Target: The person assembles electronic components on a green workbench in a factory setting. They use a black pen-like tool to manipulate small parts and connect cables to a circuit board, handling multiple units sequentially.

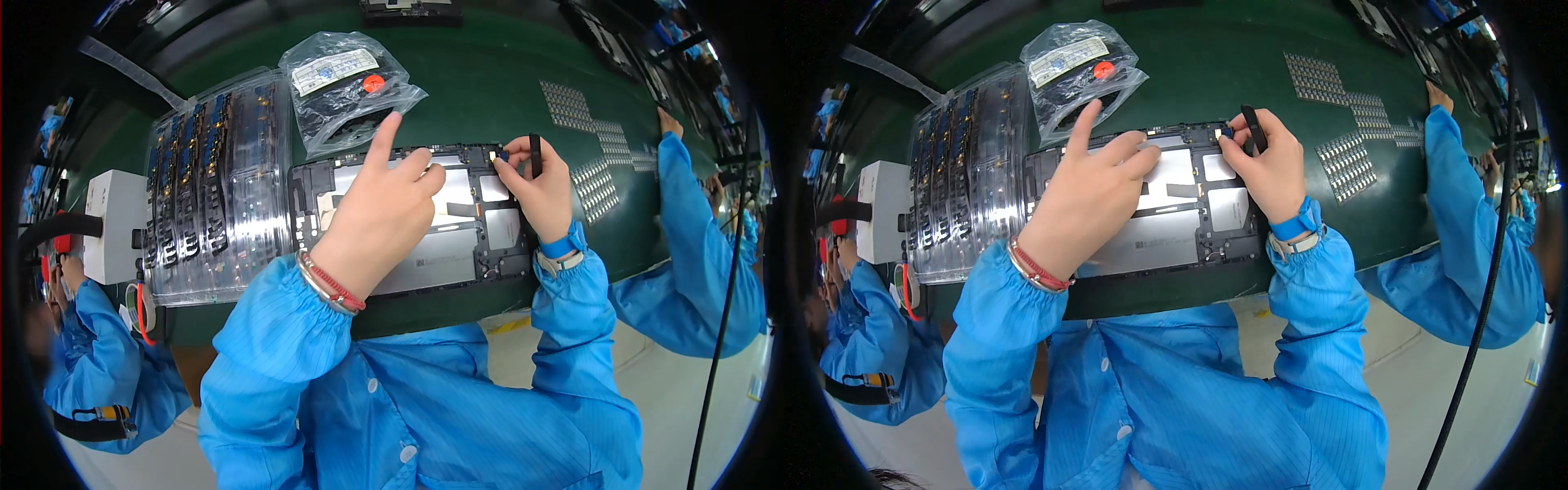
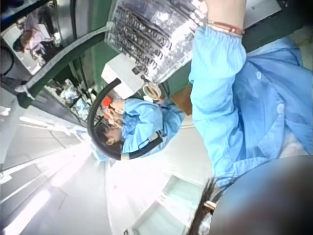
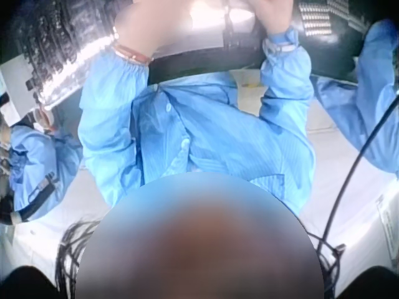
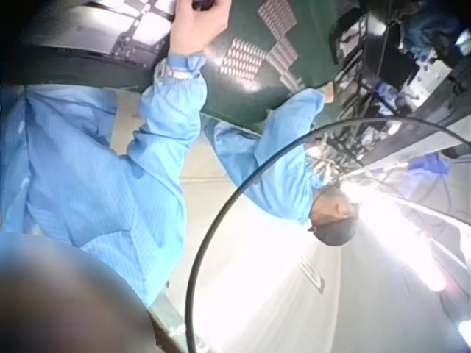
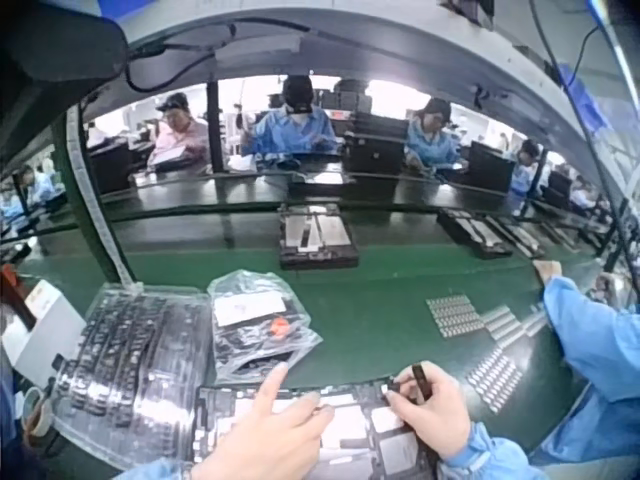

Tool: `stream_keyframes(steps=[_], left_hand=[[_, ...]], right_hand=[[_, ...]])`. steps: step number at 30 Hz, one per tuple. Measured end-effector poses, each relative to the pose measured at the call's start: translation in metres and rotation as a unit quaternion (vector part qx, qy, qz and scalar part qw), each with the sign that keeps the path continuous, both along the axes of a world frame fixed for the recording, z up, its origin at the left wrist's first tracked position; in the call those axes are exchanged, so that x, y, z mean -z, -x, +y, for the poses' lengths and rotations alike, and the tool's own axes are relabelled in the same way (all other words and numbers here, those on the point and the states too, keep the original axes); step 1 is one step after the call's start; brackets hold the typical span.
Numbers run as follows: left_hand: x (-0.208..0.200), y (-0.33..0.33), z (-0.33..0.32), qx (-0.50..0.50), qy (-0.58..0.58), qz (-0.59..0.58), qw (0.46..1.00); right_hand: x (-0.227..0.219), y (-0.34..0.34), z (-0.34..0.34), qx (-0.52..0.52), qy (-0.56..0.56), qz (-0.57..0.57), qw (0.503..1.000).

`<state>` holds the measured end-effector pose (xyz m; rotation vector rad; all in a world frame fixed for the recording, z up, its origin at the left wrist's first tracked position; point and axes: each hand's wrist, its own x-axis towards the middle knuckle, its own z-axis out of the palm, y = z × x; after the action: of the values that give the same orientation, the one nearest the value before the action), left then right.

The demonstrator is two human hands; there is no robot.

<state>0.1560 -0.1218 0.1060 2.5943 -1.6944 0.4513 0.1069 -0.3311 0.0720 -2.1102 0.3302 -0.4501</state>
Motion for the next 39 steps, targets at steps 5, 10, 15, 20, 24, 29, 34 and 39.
stream_keyframes(steps=[5, 10, 15, 20, 24, 29, 34, 39], left_hand=[[-0.006, 0.0, -0.009, 0.037, -0.069, -0.048, 0.996], [-0.012, -0.001, -0.018, 0.053, -0.137, -0.099, 0.984], [-0.019, 0.0, -0.005, -0.024, -0.086, 0.001, 0.996], [-0.036, 0.06, 0.035, -0.1, 0.105, 0.122, 0.982], [-0.012, 0.094, 0.061, 0.106, 0.265, 0.5, 0.818], [0.034, 0.124, 0.084, 0.029, 0.318, 0.844, 0.431], [0.043, 0.12, 0.085, -0.081, 0.412, 0.907, 0.036], [0.052, 0.126, 0.083, -0.062, 0.455, 0.886, -0.065]], right_hand=[[0.002, -0.001, -0.002, -0.007, -0.006, -0.011, 1.0], [-0.001, 0.001, -0.003, -0.022, 0.005, 0.011, 1.0], [-0.021, 0.0, -0.005, -0.005, -0.035, -0.114, 0.993], [-0.048, -0.006, 0.007, -0.208, 0.098, -0.101, 0.968], [-0.039, -0.022, 0.04, -0.275, 0.327, -0.046, 0.903], [-0.029, -0.028, 0.049, -0.282, 0.397, -0.025, 0.873], [-0.028, -0.033, 0.054, -0.282, 0.442, -0.032, 0.851], [-0.039, -0.023, 0.053, -0.314, 0.44, -0.022, 0.841]])
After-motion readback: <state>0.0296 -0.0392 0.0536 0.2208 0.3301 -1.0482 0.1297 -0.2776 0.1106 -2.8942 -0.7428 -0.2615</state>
